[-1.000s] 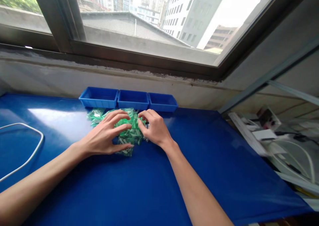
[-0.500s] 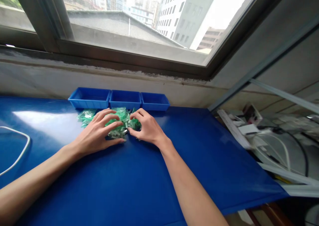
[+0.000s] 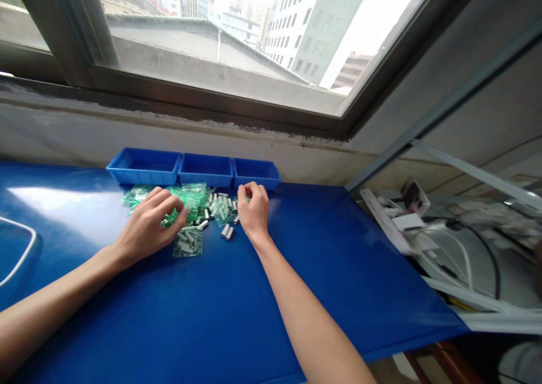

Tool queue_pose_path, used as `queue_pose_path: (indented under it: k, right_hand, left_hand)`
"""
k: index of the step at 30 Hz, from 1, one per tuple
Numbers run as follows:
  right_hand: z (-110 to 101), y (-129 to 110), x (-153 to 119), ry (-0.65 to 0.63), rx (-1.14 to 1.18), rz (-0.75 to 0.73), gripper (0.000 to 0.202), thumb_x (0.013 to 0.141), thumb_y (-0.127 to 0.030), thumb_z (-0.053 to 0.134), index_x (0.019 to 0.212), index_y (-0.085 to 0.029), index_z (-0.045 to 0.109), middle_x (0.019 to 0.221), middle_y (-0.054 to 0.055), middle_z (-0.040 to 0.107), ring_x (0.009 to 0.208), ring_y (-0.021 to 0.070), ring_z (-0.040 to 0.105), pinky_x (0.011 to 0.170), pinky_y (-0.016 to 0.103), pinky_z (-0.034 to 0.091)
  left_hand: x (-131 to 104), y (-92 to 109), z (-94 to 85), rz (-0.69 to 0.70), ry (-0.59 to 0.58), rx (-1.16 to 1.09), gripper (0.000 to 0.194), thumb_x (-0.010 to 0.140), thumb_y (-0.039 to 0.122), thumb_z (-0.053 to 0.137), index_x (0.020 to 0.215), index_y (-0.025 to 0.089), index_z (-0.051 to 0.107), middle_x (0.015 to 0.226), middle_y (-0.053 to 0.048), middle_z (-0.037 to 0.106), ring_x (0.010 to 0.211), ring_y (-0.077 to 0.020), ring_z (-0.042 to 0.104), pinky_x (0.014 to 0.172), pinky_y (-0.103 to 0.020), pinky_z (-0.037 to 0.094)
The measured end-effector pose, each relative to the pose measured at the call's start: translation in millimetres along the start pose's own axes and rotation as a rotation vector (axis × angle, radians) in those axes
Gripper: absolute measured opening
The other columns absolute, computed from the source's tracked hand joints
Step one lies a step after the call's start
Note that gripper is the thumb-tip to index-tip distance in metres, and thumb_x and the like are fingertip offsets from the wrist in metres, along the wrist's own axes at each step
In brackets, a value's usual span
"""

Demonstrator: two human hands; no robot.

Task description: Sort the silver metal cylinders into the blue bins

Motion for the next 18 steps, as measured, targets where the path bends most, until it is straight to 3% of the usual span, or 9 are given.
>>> queue_pose_path:
  k: [3, 8, 12, 15, 18]
  right_hand:
    - [5, 11, 1, -0.053, 0.036, 0.106, 0.027, 0.091, -0.042, 0.055, 0.071, -0.023, 0.060, 0.078, 0.003, 0.064, 0.077, 0.0216, 0.059, 0.079, 0.035, 0.044]
    - [13, 0, -1, -0.124, 0.222, 0.064, 0.027, 0.088, -0.046, 0.060, 0.076, -0.022, 0.063, 0.079, 0.002, 0.067, 0.076, 0.0198, 0.061, 0.074, 0.031, 0.046]
    - [5, -2, 1, -0.027, 0.234, 0.031, 0.026, 0.088, -0.044, 0.059, 0.075, -0.021, 0.063, 0.079, 0.003, 0.067, 0.079, 0.0205, 0.061, 0.076, 0.032, 0.046]
    - [-3, 9, 4, 0.055, 0.186, 0.109, 0.029, 0.088, -0.044, 0.058, 0.072, -0.021, 0.064, 0.078, 0.003, 0.069, 0.079, 0.0214, 0.061, 0.077, 0.033, 0.044]
    - [-4, 22, 6, 0.059, 0.179, 0.203, 0.029, 0.086, -0.045, 0.057, 0.070, -0.022, 0.064, 0.079, 0.004, 0.072, 0.080, 0.0229, 0.064, 0.079, 0.034, 0.044]
  left_hand:
    - [-1, -7, 1.5, -0.047, -0.001, -0.050, 0.028, 0.096, 0.020, 0.054, 0.070, 0.021, 0.044, 0.067, 0.000, 0.048, 0.067, -0.0162, 0.045, 0.067, -0.031, 0.040]
    - [-2, -11, 3.0, -0.075, -0.006, -0.074, 0.037, 0.095, 0.020, 0.054, 0.062, 0.021, 0.040, 0.059, 0.003, 0.044, 0.058, -0.0133, 0.042, 0.063, -0.029, 0.035]
    - [-2, -11, 1.4, -0.092, 0.008, -0.087, 0.040, 0.094, 0.021, 0.055, 0.059, 0.020, 0.037, 0.056, 0.003, 0.042, 0.055, -0.0123, 0.040, 0.060, -0.029, 0.033]
    - [-2, -12, 0.5, -0.095, 0.020, -0.101, 0.040, 0.093, 0.020, 0.055, 0.058, 0.020, 0.036, 0.056, 0.004, 0.041, 0.054, -0.0116, 0.040, 0.059, -0.028, 0.032]
    - [-2, -12, 0.6, -0.094, 0.022, -0.105, 0.040, 0.093, 0.020, 0.056, 0.057, 0.020, 0.037, 0.055, 0.004, 0.041, 0.054, -0.0117, 0.040, 0.059, -0.028, 0.033]
Point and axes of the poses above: each hand's wrist, its own x-axis towards the middle knuckle, its own z-axis out of the palm, y = z × x, the point moved 8 cm from there along x, towards the middle knuckle
